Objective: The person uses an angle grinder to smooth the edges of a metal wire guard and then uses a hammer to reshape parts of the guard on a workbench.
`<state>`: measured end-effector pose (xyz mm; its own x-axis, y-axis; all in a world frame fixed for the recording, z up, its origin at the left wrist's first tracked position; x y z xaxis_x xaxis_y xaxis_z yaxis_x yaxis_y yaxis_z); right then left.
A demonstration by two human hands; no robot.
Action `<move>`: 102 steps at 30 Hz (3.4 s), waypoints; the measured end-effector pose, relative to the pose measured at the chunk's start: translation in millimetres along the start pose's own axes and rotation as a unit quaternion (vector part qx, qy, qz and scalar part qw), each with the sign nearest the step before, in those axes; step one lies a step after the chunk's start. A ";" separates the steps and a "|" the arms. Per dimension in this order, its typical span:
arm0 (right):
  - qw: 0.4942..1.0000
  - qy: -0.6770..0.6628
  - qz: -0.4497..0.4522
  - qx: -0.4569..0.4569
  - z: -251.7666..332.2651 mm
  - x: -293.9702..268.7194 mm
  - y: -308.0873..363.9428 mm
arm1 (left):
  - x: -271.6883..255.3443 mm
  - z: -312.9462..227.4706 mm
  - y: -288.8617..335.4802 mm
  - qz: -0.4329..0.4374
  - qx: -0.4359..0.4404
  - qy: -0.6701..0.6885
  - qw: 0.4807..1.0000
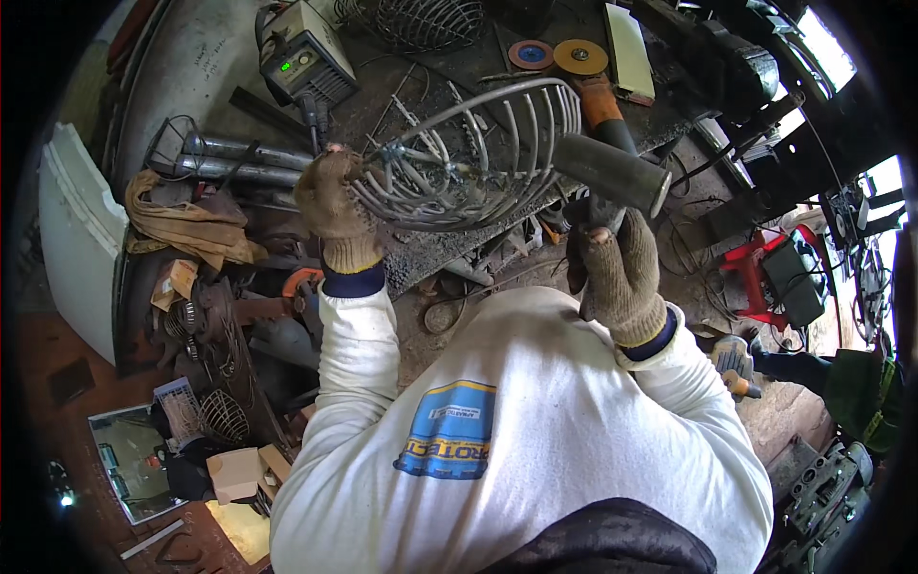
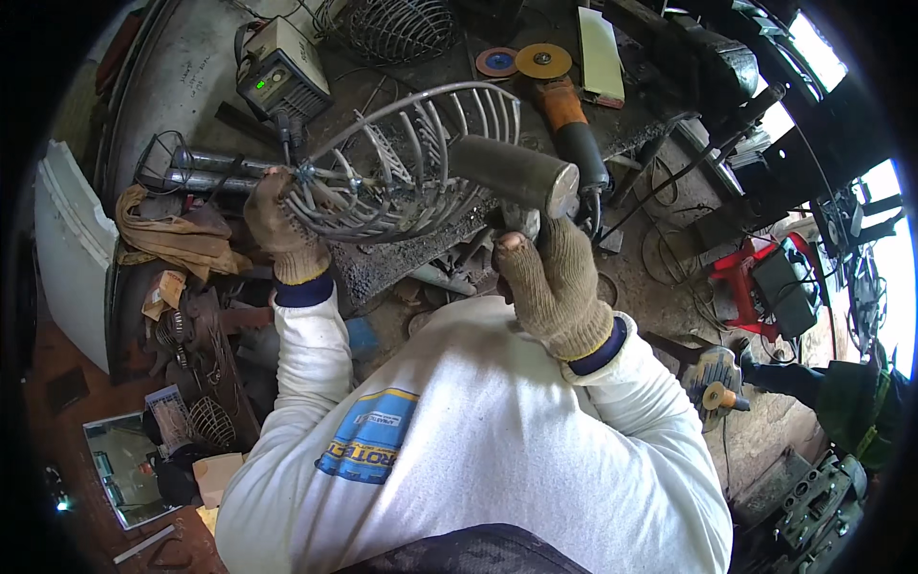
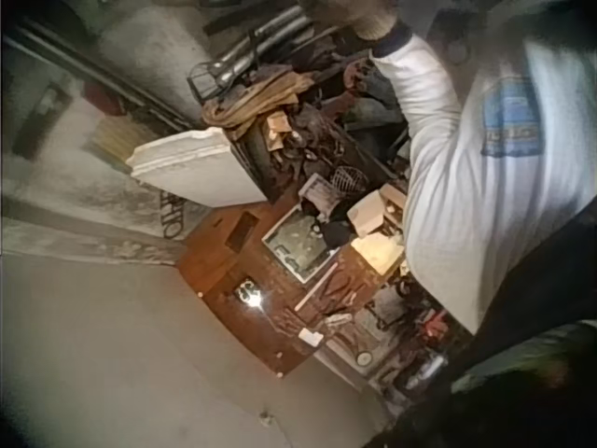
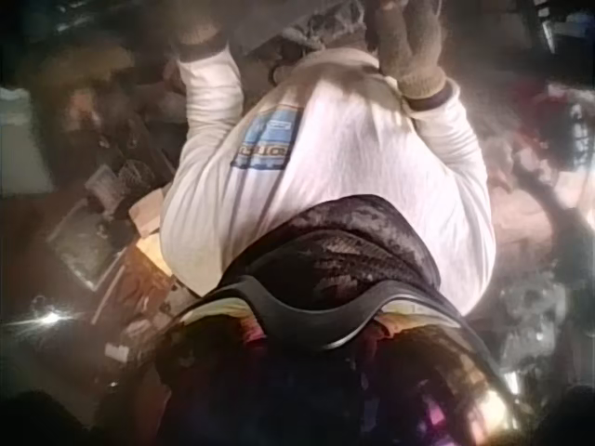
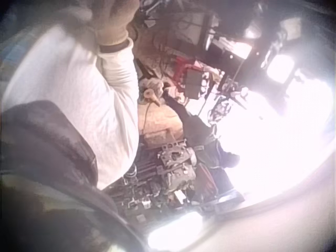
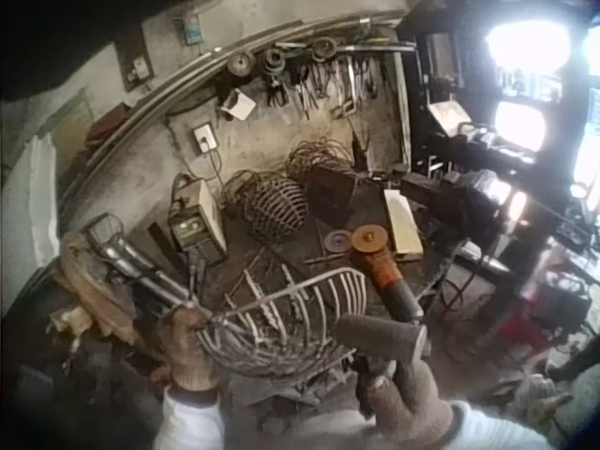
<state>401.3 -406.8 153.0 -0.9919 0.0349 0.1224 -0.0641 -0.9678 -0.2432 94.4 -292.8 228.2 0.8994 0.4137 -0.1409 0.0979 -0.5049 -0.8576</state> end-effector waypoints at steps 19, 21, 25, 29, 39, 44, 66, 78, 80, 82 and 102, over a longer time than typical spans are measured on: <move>0.993 0.100 0.011 -0.053 39.9 6.3 -19.6 | 21.6 -31.5 22.8 0.066 0.274 -0.178 0.943; 0.979 0.109 -0.033 -0.169 61.8 -0.2 -18.2 | 20.5 -31.8 24.4 0.056 0.287 -0.203 0.935; 0.965 -0.193 -0.059 -0.168 92.7 -34.9 -17.5 | 21.6 -29.3 22.9 0.056 0.287 -0.245 0.924; 0.889 0.286 -0.021 -0.357 105.7 -0.5 4.0 | 22.2 -11.1 23.6 0.063 0.297 -0.329 0.894; 0.998 -0.042 -0.037 -0.038 41.2 -6.0 -13.1 | 21.6 -21.8 17.6 0.044 0.296 -0.247 0.922; 0.976 0.213 0.009 -0.038 44.1 13.1 -24.5 | 16.6 -20.0 17.2 0.058 0.287 -0.260 0.920; 0.973 0.220 -0.019 -0.072 48.2 4.2 -15.1 | -0.4 14.5 21.2 0.017 0.379 -0.305 0.874; 0.931 0.018 -0.157 -0.329 88.1 -6.0 -4.3 | 5.6 -7.1 13.3 0.087 0.257 -0.193 0.943; 0.942 0.148 -0.091 -0.286 86.9 7.9 -11.5 | 7.1 -13.2 13.7 0.079 0.270 -0.226 0.933; 0.931 0.275 -0.026 -0.240 80.7 15.4 -16.0 | 6.3 -23.4 15.6 0.017 0.295 -0.327 0.897; 0.978 0.207 0.011 -0.037 32.7 9.5 -11.2 | -6.8 9.3 36.6 0.069 0.363 -0.451 0.812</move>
<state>396.2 -403.7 188.3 -0.9516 0.1270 -0.2799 -0.0351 -0.9496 -0.3114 87.9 -307.1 193.1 0.1694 0.9437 -0.2842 -0.5496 -0.1489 -0.8220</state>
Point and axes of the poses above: each hand's wrist, its own y-axis away from the middle knuckle, its own x-axis out of the palm, z = x × y, the point moved 9 cm from there along -y, towards the middle knuckle, and after that the axes turned 2 degrees about x, right-handed, at the moved point
